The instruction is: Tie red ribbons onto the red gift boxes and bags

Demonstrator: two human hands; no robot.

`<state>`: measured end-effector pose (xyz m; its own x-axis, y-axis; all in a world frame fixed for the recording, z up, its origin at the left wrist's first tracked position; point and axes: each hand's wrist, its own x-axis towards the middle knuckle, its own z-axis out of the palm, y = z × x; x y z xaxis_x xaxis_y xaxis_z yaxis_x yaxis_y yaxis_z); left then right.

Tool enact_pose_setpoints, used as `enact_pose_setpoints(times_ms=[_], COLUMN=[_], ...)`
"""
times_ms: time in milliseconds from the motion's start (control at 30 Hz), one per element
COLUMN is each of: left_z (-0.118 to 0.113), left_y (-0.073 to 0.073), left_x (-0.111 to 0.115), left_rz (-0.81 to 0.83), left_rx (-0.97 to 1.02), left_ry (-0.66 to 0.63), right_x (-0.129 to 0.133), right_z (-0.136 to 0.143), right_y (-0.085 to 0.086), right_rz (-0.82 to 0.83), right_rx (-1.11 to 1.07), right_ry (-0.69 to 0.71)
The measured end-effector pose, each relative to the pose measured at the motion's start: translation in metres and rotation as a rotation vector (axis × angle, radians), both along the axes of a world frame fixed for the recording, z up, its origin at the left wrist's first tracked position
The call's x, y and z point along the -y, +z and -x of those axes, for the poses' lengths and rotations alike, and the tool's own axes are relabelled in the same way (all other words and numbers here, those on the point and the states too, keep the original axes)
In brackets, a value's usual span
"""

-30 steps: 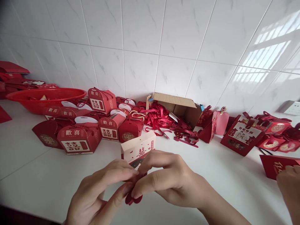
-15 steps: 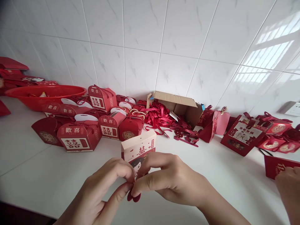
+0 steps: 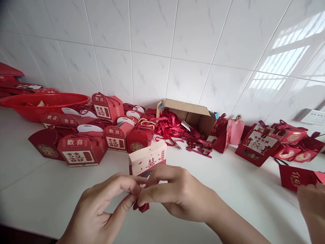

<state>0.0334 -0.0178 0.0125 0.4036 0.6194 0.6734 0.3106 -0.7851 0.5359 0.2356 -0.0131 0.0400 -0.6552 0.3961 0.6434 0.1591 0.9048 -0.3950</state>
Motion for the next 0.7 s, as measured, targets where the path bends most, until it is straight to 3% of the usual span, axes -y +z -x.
enact_pose_setpoints(times_ms=[200, 367, 467, 600, 700], left_z=[-0.004, -0.013, -0.017, -0.023, -0.029], left_y=[-0.001, -0.016, -0.026, -0.032, -0.033], left_x=[-0.004, -0.023, -0.04, -0.051, -0.05], left_rz=[0.026, 0.011, 0.131, 0.315, 0.33], left_rx=[0.027, 0.289, 0.321, 0.359, 0.42], left_ry=[0.001, 0.363, 0.409, 0.256, 0.176], right_x=[-0.007, -0.026, -0.044, -0.057, -0.051], right_z=[-0.006, -0.031, -0.045, -0.051, -0.046], right_y=[0.008, 0.013, -0.001, -0.035, -0.056], right_rz=[0.049, 0.078, 0.185, 0.353, 0.421], right_rx=[-0.004, -0.012, -0.104, -0.202, -0.29], right_ry=[0.057, -0.045, -0.173, -0.25, -0.255])
